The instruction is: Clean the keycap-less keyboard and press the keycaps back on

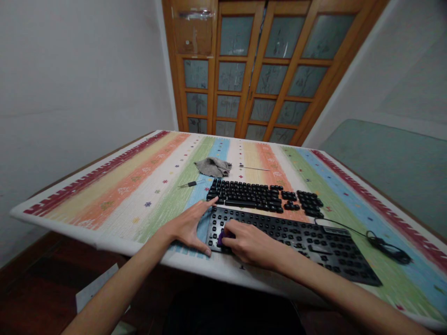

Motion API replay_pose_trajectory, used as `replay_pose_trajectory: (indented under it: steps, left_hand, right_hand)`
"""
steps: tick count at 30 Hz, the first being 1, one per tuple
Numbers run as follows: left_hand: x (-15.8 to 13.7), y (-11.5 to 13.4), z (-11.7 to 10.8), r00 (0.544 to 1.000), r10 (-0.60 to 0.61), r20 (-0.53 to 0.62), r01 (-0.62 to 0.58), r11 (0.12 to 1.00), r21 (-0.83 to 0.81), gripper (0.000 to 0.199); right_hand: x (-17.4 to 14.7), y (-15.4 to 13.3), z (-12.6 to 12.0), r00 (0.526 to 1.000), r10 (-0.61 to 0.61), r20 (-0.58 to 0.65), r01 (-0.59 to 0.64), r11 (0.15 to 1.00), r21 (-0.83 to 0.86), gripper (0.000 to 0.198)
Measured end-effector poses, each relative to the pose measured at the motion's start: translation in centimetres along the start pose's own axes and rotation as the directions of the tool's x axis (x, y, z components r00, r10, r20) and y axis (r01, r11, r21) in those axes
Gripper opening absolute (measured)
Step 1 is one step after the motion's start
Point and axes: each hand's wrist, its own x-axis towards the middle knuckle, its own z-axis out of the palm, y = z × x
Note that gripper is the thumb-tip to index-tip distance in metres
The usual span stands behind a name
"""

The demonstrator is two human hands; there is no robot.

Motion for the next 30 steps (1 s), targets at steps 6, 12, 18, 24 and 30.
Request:
replay_pose_trajectory:
  steps: [6,12,18,24,30]
  left_hand:
    - [0.1,-0.1,-0.1,1.0,0.018,0.004,-0.018,1.0,0.007,0.145]
    - [0.0,-0.2,0.0,1.0,0.014,-0.001,-0.014,1.0,0.001,0.145]
    - [0.0,-0.2,0.1,1.0,-0.007,0.01,0.007,1.0,0.017,0.144]
    - [0.0,-0.1,-0.1,1.0,-0.008,0.013,0.008,1.0,0.016,0.143]
    - [0.0,0.1,-0.1,1.0,-0.021,0.006,0.021,1.0,0.012,0.141]
  right_hand:
    - [-0.5,-0.9,0.8,0.992,-0.116,0.054,0.121,0.987,-0.108,0.017]
    - [-0.8,-0.4,-0.5,0.977,-0.214,0.021,0.215,0.973,-0.087,0.009]
    - [-1.6,0.6,-1.3,0.984,0.022,-0.175,-0.02,1.0,0.013,0.024]
    - [-2.2,-0.3,-0.2,0.997,0.077,0.029,-0.078,0.997,0.029,0.023]
    - [-2.4,-1.2,-0.6,0.994,0.05,0.097,-0.049,0.999,-0.016,0.018]
